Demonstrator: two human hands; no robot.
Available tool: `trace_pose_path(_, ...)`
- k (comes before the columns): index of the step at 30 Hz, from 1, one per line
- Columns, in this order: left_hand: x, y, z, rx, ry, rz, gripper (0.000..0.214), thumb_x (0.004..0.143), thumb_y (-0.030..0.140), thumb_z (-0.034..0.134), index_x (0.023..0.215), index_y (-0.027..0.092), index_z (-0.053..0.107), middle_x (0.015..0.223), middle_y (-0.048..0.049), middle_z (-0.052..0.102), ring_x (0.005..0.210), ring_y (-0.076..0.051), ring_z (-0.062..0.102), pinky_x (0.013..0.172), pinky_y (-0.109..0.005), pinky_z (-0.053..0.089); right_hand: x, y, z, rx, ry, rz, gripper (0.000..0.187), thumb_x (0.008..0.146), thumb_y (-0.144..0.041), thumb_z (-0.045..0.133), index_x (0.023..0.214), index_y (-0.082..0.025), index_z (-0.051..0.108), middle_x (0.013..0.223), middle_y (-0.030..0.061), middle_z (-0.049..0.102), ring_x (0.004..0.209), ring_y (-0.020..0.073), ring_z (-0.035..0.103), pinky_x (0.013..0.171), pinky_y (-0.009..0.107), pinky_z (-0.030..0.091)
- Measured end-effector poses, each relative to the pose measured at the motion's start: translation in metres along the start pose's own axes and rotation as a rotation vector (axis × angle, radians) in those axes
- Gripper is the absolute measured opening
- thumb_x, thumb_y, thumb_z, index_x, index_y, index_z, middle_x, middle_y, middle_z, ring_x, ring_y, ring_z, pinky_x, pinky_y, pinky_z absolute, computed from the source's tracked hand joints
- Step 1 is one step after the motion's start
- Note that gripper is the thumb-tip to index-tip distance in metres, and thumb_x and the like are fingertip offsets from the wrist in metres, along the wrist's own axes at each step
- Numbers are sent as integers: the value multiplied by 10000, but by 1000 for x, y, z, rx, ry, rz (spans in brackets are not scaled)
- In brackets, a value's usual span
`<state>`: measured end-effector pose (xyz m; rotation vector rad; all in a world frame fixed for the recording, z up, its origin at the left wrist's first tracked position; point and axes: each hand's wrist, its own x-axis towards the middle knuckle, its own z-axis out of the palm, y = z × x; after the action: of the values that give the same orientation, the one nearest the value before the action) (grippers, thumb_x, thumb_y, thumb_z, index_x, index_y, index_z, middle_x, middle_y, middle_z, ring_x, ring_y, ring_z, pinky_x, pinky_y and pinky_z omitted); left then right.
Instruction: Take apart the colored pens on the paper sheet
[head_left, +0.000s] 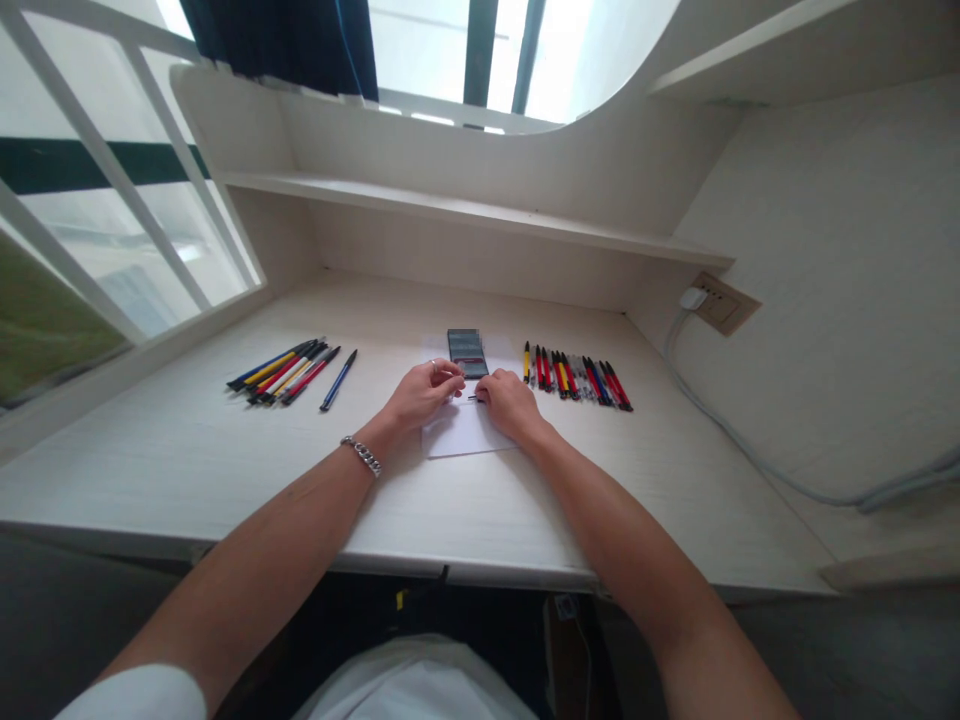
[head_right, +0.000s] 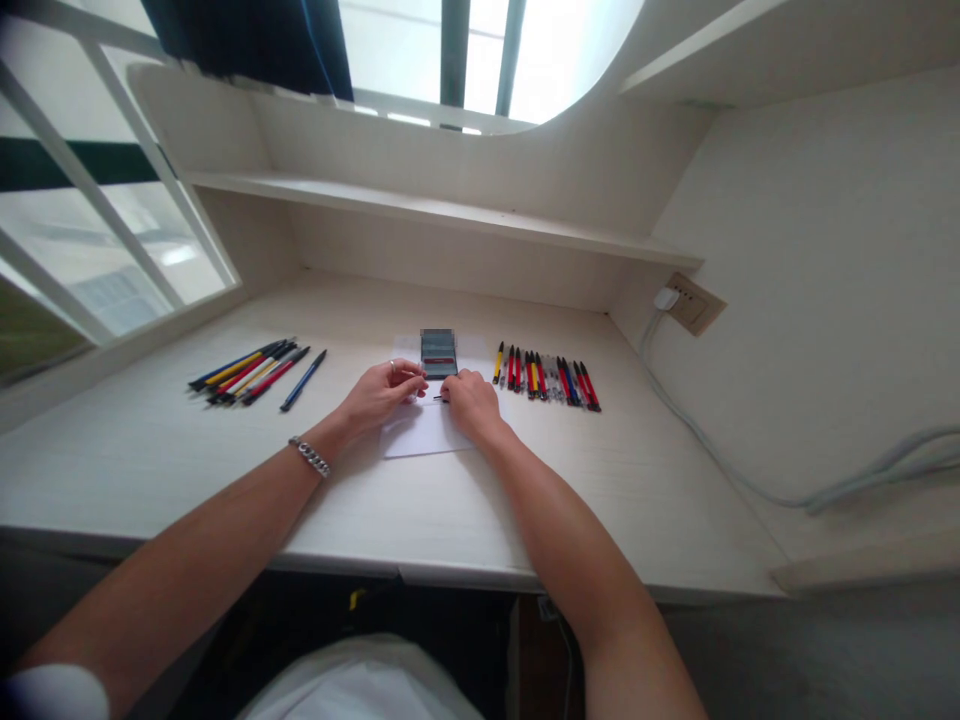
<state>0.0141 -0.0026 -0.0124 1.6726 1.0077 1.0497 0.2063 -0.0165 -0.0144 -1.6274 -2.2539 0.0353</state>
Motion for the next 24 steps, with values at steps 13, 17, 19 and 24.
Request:
trace_pose_path(13,-6,5,-2,345,23,65,346,837,447,674,1042,180,755,940,-100,778,832,-219,706,768,-338,521,-8,3,-32,423,283,-21,193,935,-131,541,963,-201,719,1009,59,728,962,194,639,888,287,451)
trace_pose_path(17,-6,6,-1,373,4,73,340,834,443,674,1031,181,767,914,-93,776,830,-222,706,788,-345,530,-10,-3,-31,411,258,-54,196,943,-126,542,961,-199,723,1006,65,727,964,193,637,899,290,452)
trace_pose_path(19,-7,6,0,381,-3,82,343,834,442,670,1033,181,770,905,-88,776,824,-221,705,801,-349,533,-10,-5,-29,399,252,-70,197,945,-121,545,965,-193,728,1007,72,726,972,196,636,905,294,452)
trace_pose_path(24,-7,4,1,389,-19,94,347,834,442,670,1042,183,771,902,-86,776,820,-229,704,797,-358,539,-11,-8,-27,388,218,-86,173,949,-148,579,968,-202,742,988,65,733,956,193,637,889,297,453)
